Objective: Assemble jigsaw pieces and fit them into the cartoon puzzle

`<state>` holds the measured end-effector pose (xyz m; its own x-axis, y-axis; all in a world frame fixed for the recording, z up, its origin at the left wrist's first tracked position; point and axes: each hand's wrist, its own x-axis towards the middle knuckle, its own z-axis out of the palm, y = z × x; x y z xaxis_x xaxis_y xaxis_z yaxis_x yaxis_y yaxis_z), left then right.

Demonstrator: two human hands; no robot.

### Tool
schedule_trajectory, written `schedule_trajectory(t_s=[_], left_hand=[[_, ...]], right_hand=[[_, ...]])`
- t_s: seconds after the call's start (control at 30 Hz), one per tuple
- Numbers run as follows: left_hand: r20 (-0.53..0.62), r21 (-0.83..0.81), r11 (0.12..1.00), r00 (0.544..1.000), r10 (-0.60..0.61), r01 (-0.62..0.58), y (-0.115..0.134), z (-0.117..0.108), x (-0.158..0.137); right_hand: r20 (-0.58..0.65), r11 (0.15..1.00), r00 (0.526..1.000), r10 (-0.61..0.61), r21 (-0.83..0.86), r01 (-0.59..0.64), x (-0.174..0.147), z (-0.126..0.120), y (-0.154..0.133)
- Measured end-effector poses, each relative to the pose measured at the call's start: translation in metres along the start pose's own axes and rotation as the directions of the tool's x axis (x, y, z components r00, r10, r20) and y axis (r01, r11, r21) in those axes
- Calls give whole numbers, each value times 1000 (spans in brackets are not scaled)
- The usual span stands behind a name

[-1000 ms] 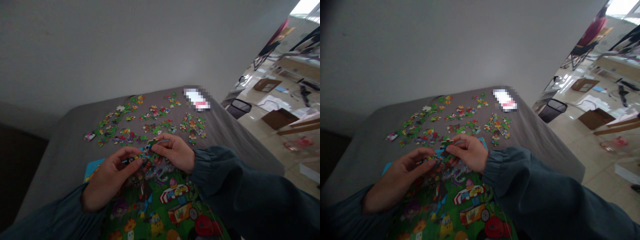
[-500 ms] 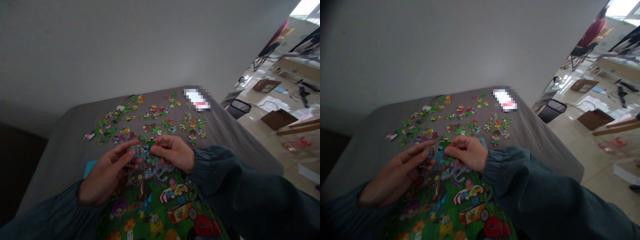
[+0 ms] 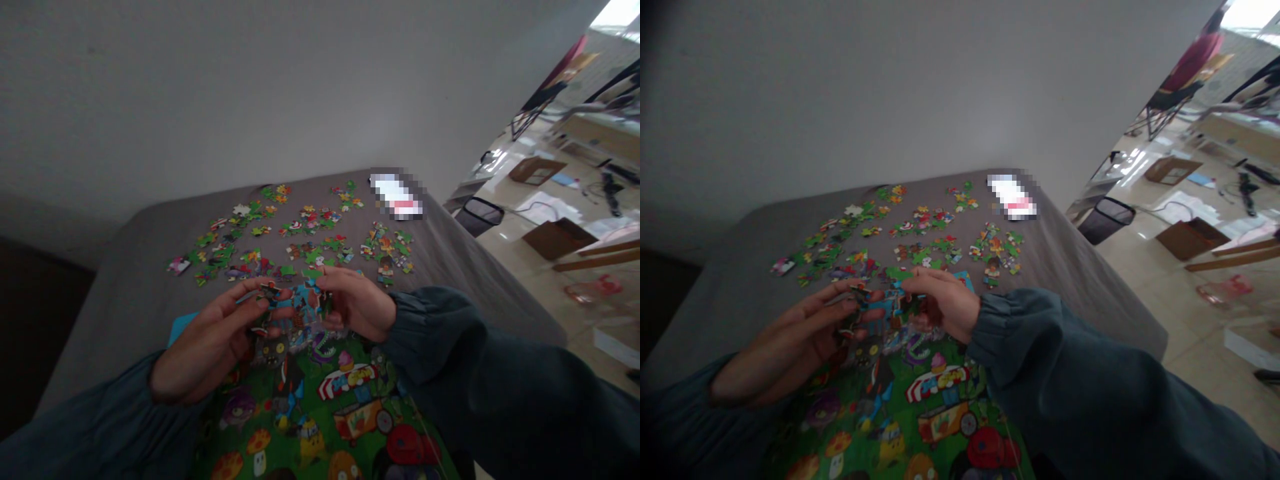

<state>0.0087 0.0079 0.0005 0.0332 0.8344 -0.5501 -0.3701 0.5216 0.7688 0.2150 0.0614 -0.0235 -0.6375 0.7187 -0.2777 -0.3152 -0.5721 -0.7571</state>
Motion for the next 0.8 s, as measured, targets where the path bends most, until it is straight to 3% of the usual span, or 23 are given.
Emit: schedule_trajectory(t_s=[0.13,0.23,0.33,0.53,0.8], left_hand=[[113,73,997,993,-15,7,3,-6,-2],[199,114,993,980,8,-31,3,-8,-2],[269,201,978,963,0,-56,2,-10,-1],[174,368,929,984,-32,-35,5,-9,4],[223,470,876,975,6,-113,2,-4,3]], right_hand=[[77,999,996,54,-5,-54,-4,0,-2],[149,988,982,119,-116,-102,-5,-1,0],[203,969,972,122,-235,-73,-3,-3,4],[157,944,986,-49,-316,97,-2,-1,2],[117,912,992,-55,-399,98,-2,-1,1]])
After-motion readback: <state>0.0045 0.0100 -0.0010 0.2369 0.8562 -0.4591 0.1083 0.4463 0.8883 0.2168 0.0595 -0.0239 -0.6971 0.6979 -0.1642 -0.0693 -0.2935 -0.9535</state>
